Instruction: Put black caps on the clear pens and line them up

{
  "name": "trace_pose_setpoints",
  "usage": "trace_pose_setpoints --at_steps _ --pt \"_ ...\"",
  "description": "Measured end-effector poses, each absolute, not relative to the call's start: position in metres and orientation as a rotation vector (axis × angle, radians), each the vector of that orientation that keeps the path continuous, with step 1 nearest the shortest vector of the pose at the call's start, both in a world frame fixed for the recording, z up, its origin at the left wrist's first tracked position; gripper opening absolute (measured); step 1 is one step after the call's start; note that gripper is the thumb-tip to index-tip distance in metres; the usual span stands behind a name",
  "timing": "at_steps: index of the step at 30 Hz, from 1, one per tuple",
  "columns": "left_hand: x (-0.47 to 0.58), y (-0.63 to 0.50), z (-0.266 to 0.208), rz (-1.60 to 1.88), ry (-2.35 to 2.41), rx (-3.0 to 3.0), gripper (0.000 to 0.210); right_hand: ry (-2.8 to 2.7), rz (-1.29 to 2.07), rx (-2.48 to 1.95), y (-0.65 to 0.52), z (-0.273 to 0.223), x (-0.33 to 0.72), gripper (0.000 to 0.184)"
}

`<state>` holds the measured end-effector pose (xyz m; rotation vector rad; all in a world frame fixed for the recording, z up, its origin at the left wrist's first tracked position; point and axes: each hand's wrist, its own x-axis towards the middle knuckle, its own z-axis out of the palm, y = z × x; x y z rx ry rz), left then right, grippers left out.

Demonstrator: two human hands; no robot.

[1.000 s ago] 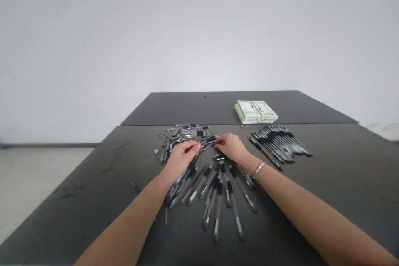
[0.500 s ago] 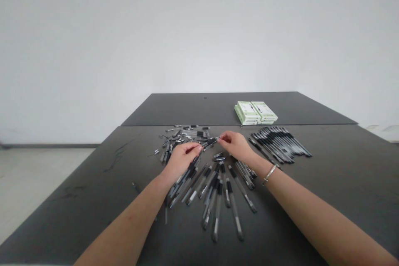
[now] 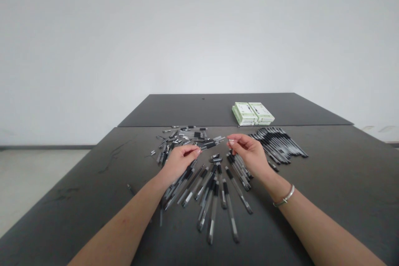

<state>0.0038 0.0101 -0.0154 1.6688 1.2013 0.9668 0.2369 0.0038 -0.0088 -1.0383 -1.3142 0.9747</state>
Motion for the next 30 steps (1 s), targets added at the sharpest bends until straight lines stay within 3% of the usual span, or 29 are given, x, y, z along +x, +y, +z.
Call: trace_pose_setpoints --at_steps 30 --pt "0.007 0.0046 -0.0103 0.908 1.218 1.785 0.028 -1.571 0.879 -1.041 -0.0002 -0.0096 0.2396 0.017"
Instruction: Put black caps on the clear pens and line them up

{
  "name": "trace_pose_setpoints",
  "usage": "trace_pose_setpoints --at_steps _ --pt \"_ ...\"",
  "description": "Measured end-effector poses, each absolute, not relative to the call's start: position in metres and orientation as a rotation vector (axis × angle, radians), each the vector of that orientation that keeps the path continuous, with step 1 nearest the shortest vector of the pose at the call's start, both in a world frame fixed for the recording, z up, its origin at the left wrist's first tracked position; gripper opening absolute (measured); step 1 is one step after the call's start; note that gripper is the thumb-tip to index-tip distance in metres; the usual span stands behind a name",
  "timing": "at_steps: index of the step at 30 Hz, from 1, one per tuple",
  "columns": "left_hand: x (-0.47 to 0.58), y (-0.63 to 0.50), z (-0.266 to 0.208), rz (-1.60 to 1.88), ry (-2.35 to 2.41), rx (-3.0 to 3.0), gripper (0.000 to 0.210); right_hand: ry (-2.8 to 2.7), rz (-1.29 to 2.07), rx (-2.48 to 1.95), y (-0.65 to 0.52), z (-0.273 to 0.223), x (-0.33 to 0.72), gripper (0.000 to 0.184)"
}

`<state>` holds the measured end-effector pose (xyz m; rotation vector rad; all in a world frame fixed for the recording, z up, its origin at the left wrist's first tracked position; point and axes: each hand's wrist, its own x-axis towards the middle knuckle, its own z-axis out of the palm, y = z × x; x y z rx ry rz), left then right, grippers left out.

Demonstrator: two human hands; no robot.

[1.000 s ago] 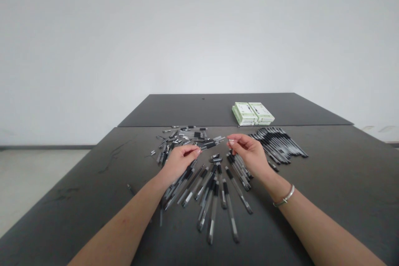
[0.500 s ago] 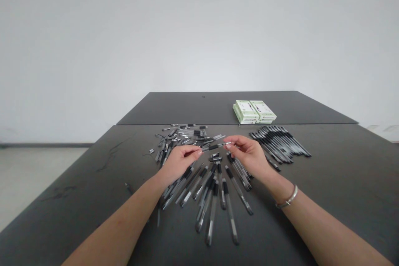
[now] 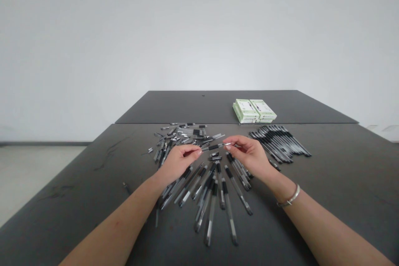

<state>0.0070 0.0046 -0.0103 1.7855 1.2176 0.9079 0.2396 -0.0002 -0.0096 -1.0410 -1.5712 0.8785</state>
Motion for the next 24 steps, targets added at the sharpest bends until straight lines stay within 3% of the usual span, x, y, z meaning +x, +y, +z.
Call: trace_pose_setpoints --at_steps 24 --pt "0.0066 0.0044 -0.0085 0.916 1.19 1.788 0.022 -1.716 0.713 -1.113 -0.0041 -0.0015 0.2464 0.016"
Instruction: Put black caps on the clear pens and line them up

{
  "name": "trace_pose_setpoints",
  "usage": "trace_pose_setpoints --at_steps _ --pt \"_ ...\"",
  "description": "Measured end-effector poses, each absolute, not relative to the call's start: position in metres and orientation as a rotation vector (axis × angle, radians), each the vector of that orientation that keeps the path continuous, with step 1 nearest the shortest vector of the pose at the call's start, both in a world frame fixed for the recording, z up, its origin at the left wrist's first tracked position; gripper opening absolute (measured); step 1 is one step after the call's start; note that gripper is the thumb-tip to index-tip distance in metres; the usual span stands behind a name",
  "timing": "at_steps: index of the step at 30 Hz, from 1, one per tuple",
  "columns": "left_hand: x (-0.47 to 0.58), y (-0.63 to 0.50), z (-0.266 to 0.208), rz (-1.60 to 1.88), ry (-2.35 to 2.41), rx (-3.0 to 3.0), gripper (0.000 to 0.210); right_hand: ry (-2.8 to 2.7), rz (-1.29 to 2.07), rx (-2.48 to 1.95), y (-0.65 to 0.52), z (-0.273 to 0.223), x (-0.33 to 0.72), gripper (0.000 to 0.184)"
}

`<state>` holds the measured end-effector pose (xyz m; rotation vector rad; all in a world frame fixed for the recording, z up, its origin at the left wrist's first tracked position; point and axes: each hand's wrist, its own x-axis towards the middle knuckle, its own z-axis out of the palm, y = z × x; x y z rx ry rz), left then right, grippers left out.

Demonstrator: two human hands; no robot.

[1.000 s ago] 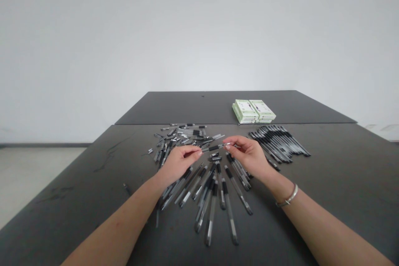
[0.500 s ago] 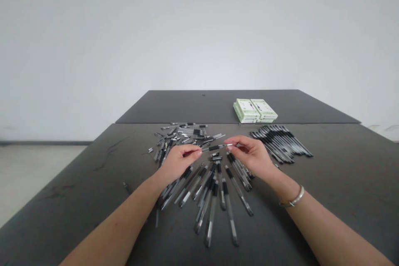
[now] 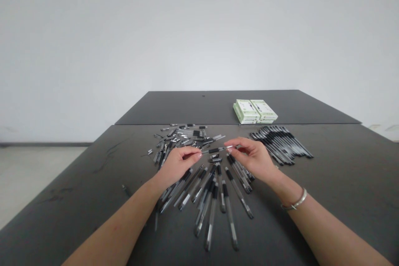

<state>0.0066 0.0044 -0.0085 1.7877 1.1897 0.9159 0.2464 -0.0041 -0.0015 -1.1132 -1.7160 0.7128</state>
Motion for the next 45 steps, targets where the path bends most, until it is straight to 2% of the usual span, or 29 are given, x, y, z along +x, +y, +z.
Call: trace_pose_setpoints --at_steps 25,30,33,38,40,43,45 --pt "0.013 -0.003 -0.002 1.001 1.211 1.899 0.018 -1.883 0.631 -1.171 -0.008 0.003 0.242 0.016" --pt "0.014 -0.004 0.0 0.995 1.203 1.903 0.017 -1.999 0.551 -1.183 -0.007 0.002 0.243 0.032" --pt "0.014 -0.003 -0.001 0.993 1.21 1.902 0.018 -1.996 0.617 -1.206 -0.008 0.003 0.244 0.041" --pt "0.012 -0.001 -0.004 0.999 1.226 1.881 0.018 -1.797 0.913 -1.084 -0.01 0.004 0.244 0.025" --pt "0.012 -0.001 -0.004 1.001 1.219 1.883 0.017 -1.757 0.902 -1.066 -0.009 0.002 0.243 0.026" --pt "0.012 -0.001 -0.004 0.998 1.207 1.893 0.017 -1.767 0.806 -1.099 -0.006 -0.002 0.241 0.015" --pt "0.012 -0.001 -0.004 1.002 1.207 1.902 0.016 -1.771 0.786 -1.128 -0.006 -0.004 0.241 0.014"
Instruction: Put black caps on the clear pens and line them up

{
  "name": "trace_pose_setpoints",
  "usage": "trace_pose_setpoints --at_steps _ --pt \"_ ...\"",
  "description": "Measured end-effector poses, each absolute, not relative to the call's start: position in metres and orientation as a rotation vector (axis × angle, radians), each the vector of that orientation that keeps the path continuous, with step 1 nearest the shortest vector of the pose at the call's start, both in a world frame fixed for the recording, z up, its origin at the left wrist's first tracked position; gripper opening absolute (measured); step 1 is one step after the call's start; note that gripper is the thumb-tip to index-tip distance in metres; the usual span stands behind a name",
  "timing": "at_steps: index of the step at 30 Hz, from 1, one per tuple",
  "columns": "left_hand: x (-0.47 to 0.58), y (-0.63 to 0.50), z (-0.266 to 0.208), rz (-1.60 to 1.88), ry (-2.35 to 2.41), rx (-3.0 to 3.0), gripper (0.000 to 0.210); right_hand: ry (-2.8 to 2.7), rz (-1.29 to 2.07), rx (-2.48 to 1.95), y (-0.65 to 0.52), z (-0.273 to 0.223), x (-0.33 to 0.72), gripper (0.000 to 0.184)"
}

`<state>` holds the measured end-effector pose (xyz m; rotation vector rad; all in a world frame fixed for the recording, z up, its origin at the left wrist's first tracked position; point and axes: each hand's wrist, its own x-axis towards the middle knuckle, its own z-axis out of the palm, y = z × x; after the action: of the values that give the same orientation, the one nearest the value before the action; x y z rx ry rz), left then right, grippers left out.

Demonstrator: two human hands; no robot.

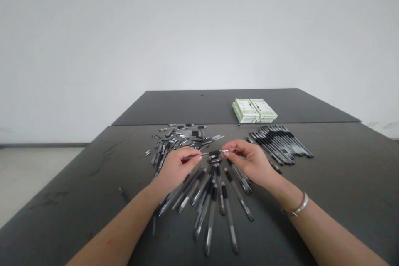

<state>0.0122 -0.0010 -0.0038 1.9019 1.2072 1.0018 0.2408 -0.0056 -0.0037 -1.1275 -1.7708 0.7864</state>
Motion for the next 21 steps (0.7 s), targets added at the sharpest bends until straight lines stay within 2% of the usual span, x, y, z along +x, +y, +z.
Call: trace_pose_setpoints --at_steps 5,9,13,17,21 --pt "0.0124 -0.0018 -0.0053 1.005 1.218 1.913 0.016 -1.832 0.748 -1.204 -0.0073 -0.002 0.2416 0.018" --pt "0.0128 -0.0026 -0.0056 0.999 1.203 1.935 0.016 -1.958 0.625 -1.252 -0.0086 0.0005 0.2423 0.03" --pt "0.0128 -0.0024 -0.0047 1.003 1.211 1.941 0.016 -1.989 0.645 -1.244 -0.0088 0.0012 0.2428 0.04" --pt "0.0125 -0.0011 -0.0044 0.999 1.195 1.936 0.017 -1.912 0.751 -1.149 -0.0091 -0.001 0.2433 0.02" --pt "0.0122 0.0002 -0.0052 1.021 1.203 1.932 0.017 -1.854 0.69 -1.134 -0.0078 -0.0059 0.2428 0.017"
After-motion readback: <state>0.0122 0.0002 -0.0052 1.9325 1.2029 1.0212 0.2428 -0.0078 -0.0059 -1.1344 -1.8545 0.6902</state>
